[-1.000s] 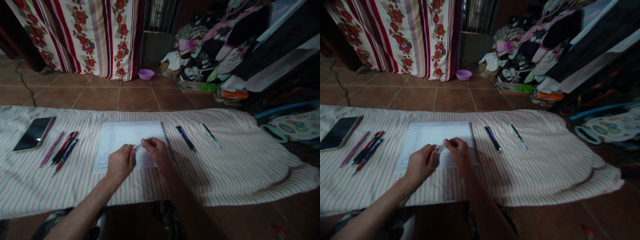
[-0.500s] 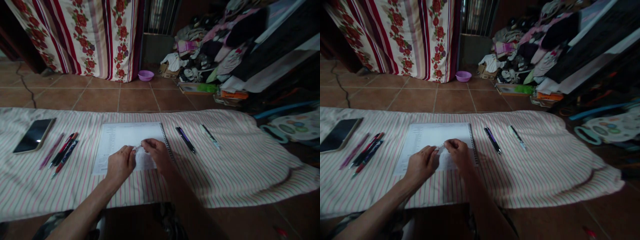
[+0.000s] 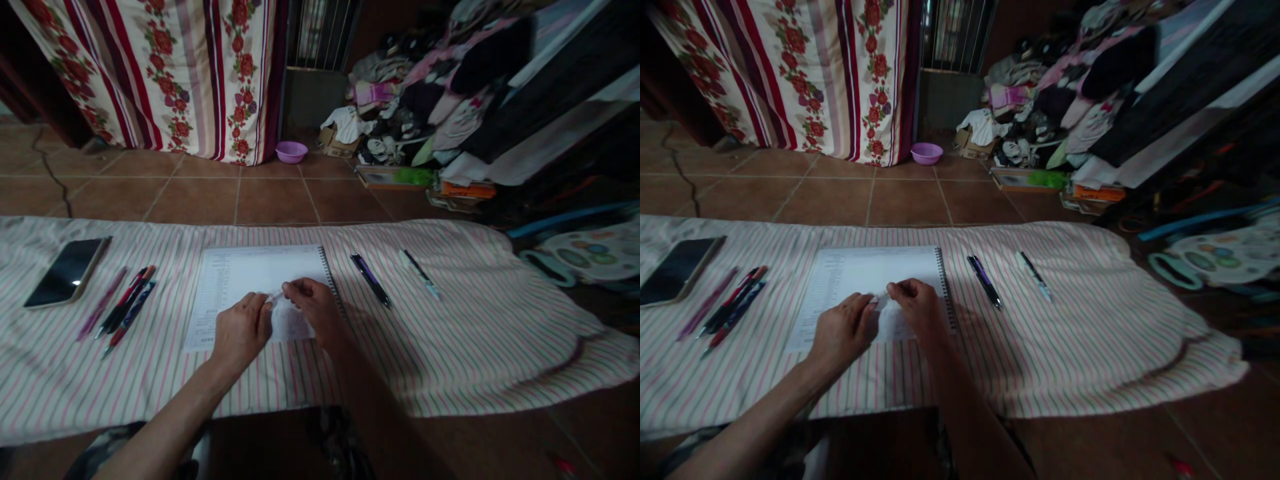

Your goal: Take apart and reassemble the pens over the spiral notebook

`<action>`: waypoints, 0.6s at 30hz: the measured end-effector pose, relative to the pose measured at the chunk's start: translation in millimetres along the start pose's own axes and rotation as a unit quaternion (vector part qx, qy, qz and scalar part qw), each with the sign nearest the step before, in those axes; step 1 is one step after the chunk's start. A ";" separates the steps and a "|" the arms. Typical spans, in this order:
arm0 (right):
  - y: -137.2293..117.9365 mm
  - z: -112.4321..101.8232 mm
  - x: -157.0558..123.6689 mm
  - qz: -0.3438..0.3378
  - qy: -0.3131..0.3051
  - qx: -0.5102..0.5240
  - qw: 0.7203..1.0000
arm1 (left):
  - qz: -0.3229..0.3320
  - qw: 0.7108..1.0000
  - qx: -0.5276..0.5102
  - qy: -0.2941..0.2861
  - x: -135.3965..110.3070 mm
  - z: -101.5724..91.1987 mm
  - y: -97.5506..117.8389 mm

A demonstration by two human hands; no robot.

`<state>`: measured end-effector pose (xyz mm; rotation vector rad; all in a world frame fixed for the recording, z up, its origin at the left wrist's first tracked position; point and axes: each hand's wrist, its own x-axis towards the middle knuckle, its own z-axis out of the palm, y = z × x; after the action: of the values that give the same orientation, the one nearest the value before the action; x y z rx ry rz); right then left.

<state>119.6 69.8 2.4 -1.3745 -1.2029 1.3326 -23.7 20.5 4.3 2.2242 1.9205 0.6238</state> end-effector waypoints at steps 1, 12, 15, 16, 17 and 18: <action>1.0 0.0 0.5 0.000 0.000 0.008 1.000 | -0.001 1.000 -0.002 -0.001 0.2 0.3 0.0; -4.9 0.2 -5.1 0.025 -0.027 0.050 0.998 | -0.019 1.000 -0.008 -0.002 1.8 -2.1 -1.1; -2.2 0.9 -3.5 0.004 -0.009 0.009 1.000 | -0.004 1.000 0.000 0.000 0.8 -1.2 -1.7; -1.3 1.0 -2.8 -0.001 -0.005 0.005 1.000 | 0.000 1.000 0.001 0.000 0.5 -0.8 -1.8; -0.6 1.1 -2.2 -0.004 -0.005 0.007 1.000 | 0.003 1.000 0.000 0.000 0.3 -0.6 -1.8; -0.2 1.1 -1.8 -0.004 -0.008 0.014 1.000 | 0.003 1.000 -0.002 0.000 0.2 -0.5 -1.9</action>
<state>118.6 68.0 2.8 -1.3407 -1.1948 1.3523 -25.6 20.9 4.1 2.2289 1.9117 0.6285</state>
